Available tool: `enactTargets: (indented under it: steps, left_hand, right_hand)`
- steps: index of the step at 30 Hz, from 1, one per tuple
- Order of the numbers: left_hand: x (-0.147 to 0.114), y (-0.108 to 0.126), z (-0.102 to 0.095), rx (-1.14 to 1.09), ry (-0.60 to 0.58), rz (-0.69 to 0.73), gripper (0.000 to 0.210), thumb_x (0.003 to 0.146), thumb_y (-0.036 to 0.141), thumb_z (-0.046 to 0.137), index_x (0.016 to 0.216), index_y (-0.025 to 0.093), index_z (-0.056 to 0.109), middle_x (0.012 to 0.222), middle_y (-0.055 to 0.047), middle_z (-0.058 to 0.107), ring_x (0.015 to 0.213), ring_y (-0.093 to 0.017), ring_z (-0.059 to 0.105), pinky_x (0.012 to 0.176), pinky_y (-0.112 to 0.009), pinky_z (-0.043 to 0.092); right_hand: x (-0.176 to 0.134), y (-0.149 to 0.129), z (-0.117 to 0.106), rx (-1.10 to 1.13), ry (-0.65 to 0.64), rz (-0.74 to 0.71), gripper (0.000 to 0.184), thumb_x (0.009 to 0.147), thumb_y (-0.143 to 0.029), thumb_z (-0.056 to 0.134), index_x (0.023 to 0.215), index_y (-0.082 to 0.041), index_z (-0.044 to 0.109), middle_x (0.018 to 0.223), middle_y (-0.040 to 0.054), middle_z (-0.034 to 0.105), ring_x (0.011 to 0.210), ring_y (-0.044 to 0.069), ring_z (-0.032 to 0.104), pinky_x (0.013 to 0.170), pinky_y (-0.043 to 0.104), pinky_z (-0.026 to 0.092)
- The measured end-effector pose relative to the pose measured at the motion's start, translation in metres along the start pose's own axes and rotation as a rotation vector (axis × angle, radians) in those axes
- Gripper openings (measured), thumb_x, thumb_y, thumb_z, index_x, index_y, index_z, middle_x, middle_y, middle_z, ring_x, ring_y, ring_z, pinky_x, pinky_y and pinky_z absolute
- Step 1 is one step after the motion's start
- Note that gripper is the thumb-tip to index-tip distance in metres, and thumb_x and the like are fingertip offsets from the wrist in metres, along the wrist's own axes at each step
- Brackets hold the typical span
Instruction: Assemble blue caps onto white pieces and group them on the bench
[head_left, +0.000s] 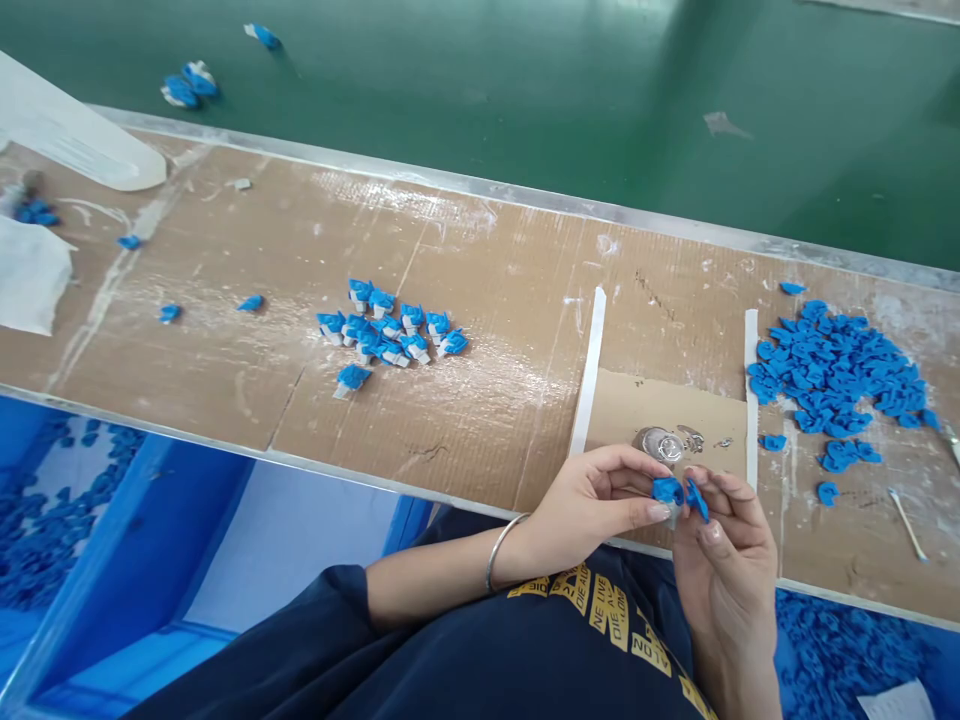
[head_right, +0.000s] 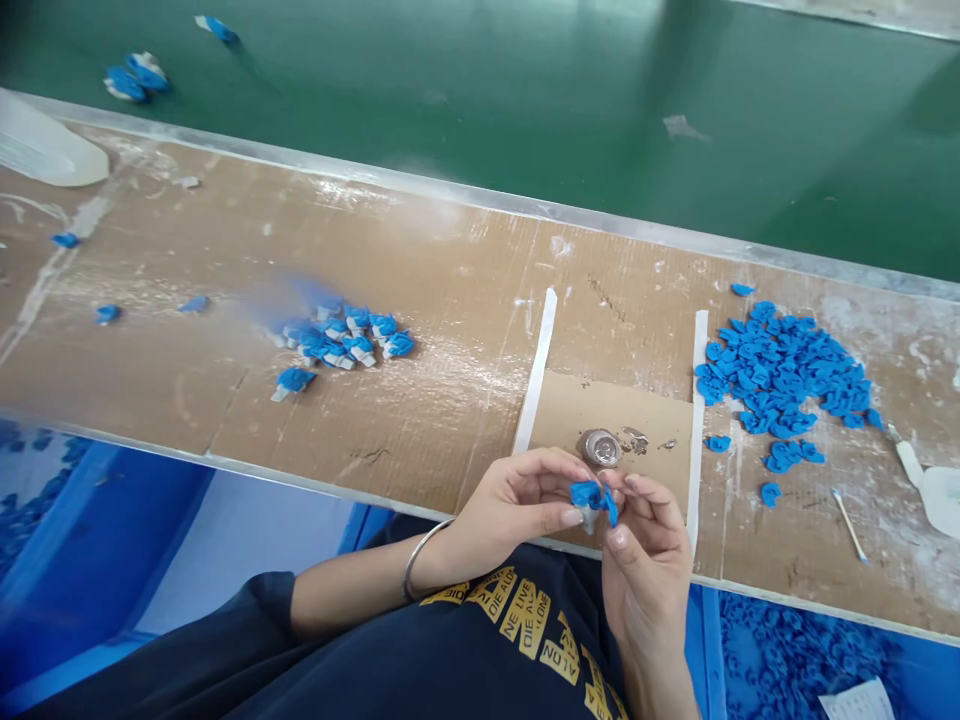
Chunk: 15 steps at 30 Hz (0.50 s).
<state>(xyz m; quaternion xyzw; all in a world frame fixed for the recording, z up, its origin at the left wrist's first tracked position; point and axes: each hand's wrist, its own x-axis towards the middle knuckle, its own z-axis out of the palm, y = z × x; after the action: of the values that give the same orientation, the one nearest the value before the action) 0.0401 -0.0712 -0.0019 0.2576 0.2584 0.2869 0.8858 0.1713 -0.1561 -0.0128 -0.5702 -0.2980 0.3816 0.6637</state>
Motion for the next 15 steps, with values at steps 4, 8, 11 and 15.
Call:
enactTargets:
  steps: [4, 8, 11, 15]
  left_hand:
    - [-0.002, 0.0, 0.003, -0.059, 0.0, -0.011, 0.029, 0.07, 0.023, 0.089, 0.09, 0.015, 0.071, 0.095, -0.005, 0.071, 0.089, -0.016, 0.068, 0.086, -0.027, 0.054]
    - [-0.006, -0.005, 0.004, -0.116, 0.061, -0.044, 0.033, 0.061, 0.022, 0.094, 0.084, 0.014, 0.072, 0.092, -0.005, 0.072, 0.081, -0.014, 0.068, 0.076, -0.024, 0.056]
    - [-0.011, -0.012, 0.0, -0.122, 0.121, -0.073, 0.039, 0.052, 0.025, 0.098, 0.08, 0.013, 0.072, 0.088, -0.006, 0.073, 0.076, -0.015, 0.068, 0.068, -0.022, 0.055]
    - [-0.016, -0.022, -0.005, -0.116, 0.111, -0.052, 0.043, 0.052, 0.028, 0.098, 0.083, 0.012, 0.073, 0.08, -0.006, 0.072, 0.071, -0.014, 0.067, 0.068, -0.023, 0.054]
  right_hand:
    - [-0.005, 0.002, 0.002, -0.14, -0.045, -0.167, 0.017, 0.092, -0.025, 0.07, 0.108, -0.031, 0.069, 0.111, 0.0027, 0.067, 0.105, 0.021, 0.063, 0.083, 0.034, 0.054]
    - [-0.016, 0.006, 0.004, -0.589, -0.02, -0.55, 0.038, 0.091, -0.011, 0.062, 0.123, -0.032, 0.066, 0.12, 0.0044, 0.065, 0.104, 0.028, 0.06, 0.081, 0.043, 0.047]
    - [-0.025, 0.012, 0.008, -0.697, -0.039, -0.701, 0.05, 0.091, -0.01, 0.055, 0.136, -0.03, 0.058, 0.128, 0.0049, 0.061, 0.102, 0.031, 0.059, 0.077, 0.044, 0.045]
    - [-0.03, 0.017, 0.001, -0.706, -0.085, -0.766, 0.05, 0.09, -0.016, 0.054, 0.139, -0.029, 0.056, 0.131, 0.0046, 0.059, 0.102, 0.033, 0.059, 0.077, 0.047, 0.045]
